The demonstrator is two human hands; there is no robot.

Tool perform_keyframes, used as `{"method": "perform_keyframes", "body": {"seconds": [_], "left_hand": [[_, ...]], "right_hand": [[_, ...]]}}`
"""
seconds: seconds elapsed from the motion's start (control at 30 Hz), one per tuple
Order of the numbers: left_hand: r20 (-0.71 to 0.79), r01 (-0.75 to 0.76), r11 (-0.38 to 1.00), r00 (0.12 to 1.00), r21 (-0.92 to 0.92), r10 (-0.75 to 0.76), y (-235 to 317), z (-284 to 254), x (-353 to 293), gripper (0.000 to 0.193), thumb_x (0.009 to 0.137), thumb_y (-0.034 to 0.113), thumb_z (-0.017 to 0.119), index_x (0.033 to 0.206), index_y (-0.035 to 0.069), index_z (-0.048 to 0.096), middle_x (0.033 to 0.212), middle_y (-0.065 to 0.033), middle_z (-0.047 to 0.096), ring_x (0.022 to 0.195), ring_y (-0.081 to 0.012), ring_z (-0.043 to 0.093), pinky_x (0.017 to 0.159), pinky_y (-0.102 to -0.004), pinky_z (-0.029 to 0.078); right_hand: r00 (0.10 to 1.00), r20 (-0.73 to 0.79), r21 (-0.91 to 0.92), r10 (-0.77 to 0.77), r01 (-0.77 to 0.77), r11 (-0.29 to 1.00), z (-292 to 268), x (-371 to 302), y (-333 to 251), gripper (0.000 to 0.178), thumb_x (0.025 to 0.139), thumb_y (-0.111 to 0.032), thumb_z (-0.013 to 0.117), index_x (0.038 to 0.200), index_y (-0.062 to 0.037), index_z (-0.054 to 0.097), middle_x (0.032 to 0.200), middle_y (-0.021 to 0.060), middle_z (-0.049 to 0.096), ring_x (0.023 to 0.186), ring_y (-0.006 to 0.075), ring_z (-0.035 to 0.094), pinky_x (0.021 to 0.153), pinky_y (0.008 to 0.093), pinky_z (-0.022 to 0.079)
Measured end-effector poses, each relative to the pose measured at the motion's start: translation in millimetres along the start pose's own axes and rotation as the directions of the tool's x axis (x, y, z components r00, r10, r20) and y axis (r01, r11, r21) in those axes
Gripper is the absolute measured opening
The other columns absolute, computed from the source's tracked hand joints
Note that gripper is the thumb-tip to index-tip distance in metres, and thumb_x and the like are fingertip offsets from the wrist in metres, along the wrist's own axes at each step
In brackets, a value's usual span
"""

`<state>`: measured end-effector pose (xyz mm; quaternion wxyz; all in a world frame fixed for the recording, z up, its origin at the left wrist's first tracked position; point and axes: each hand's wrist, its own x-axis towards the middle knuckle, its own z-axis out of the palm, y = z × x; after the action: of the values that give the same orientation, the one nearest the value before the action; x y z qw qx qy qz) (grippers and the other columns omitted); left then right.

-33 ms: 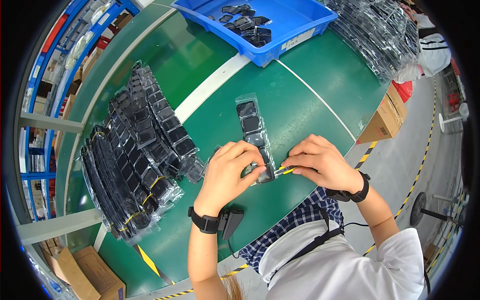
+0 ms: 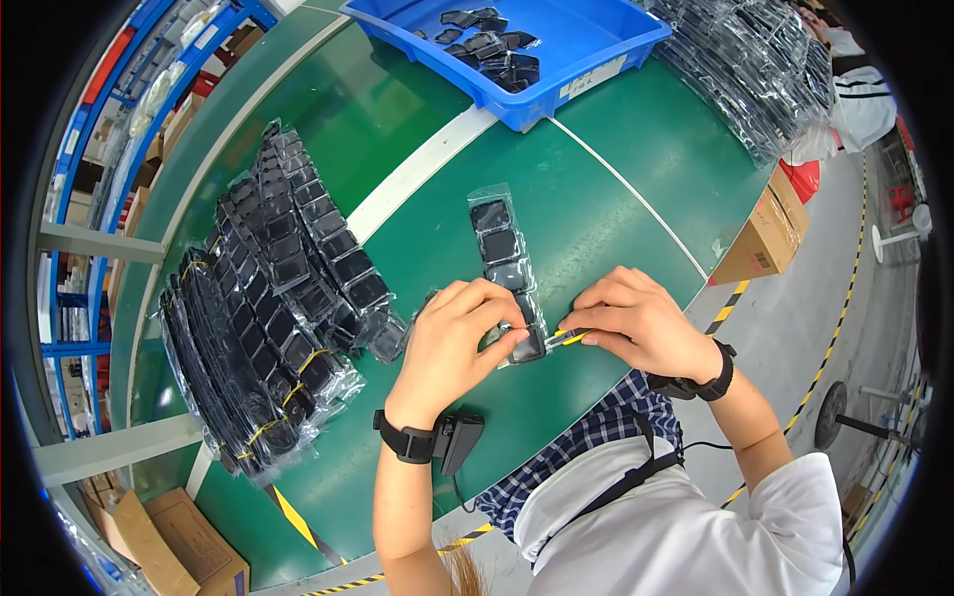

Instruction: The person cuts a strip of plastic-wrapped watch faces into individual pieces using a utility knife and places them into a blue plastic bin.

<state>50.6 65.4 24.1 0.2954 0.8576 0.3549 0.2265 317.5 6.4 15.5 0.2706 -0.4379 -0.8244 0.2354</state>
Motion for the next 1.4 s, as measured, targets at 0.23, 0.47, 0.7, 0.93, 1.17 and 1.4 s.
{"method": "perform_keyframes", "body": {"seconds": [0.23,0.47,0.7,0.93,1.17,1.4], "left_hand": [[0.003,-0.001,1.000,1.000,0.010,0.001,-1,1,-1,0.013,0.083,0.015,0.081,0.092,0.012,0.072,0.102,0.0019,0.069,0.095,-0.0230,0.064,0.084,-0.0380,0.051],[0.002,0.004,1.000,1.000,0.027,-0.004,0,0,0,0.014,0.081,0.014,0.083,0.090,0.009,0.074,0.103,-0.0004,0.071,0.094,-0.0243,0.065,0.086,-0.0376,0.052],[-0.028,-0.003,0.999,1.000,0.034,0.004,2,3,-4,0.015,0.080,0.013,0.083,0.090,0.008,0.074,0.105,-0.0015,0.071,0.095,-0.0248,0.065,0.087,-0.0381,0.051],[-0.055,0.122,0.985,0.992,0.119,-0.117,-5,-37,-15,0.021,0.078,0.016,0.086,0.092,0.008,0.074,0.100,-0.0041,0.067,0.096,-0.0264,0.063,0.087,-0.0367,0.050],[0.057,-0.036,0.960,0.998,0.276,0.021,35,-23,-14,0.025,0.072,0.020,0.088,0.091,0.010,0.076,0.093,-0.0008,0.063,0.093,-0.0225,0.059,0.084,-0.0348,0.046],[0.084,-0.123,0.950,0.991,0.286,0.103,34,-8,-11,0.020,0.072,0.018,0.087,0.088,0.011,0.077,0.091,0.0011,0.062,0.089,-0.0195,0.058,0.080,-0.0358,0.046]], "right_hand": [[0.998,-0.013,-0.041,-0.069,0.069,0.997,2,-4,6,0.032,0.078,-0.012,0.083,0.110,-0.0130,0.078,0.108,-0.0019,0.068,0.099,0.0223,0.061,0.088,0.0372,0.049],[0.989,0.004,-0.067,-0.150,0.150,0.986,-10,-10,17,0.036,0.076,-0.011,0.083,0.111,-0.0135,0.079,0.110,-0.0015,0.068,0.100,0.0227,0.061,0.088,0.0370,0.049],[0.981,0.067,-0.022,-0.180,0.182,0.983,-4,-10,-3,0.034,0.079,-0.009,0.082,0.112,-0.0135,0.079,0.112,-0.0008,0.068,0.101,0.0233,0.061,0.090,0.0376,0.049],[0.994,-0.102,-0.047,0.030,-0.035,0.998,-19,-22,-7,0.034,0.081,-0.007,0.081,0.115,-0.0125,0.078,0.106,0.0009,0.066,0.099,0.0240,0.061,0.085,0.0370,0.051],[0.971,-0.215,-0.167,0.101,-0.138,0.976,-2,-7,-11,0.033,0.082,-0.006,0.080,0.114,-0.0111,0.077,0.104,0.0022,0.065,0.096,0.0242,0.061,0.082,0.0362,0.052],[0.985,-0.167,-0.116,0.045,-0.065,0.991,9,0,-1,0.033,0.081,-0.007,0.080,0.114,-0.0123,0.077,0.105,0.0018,0.066,0.095,0.0248,0.062,0.082,0.0369,0.052]]}}
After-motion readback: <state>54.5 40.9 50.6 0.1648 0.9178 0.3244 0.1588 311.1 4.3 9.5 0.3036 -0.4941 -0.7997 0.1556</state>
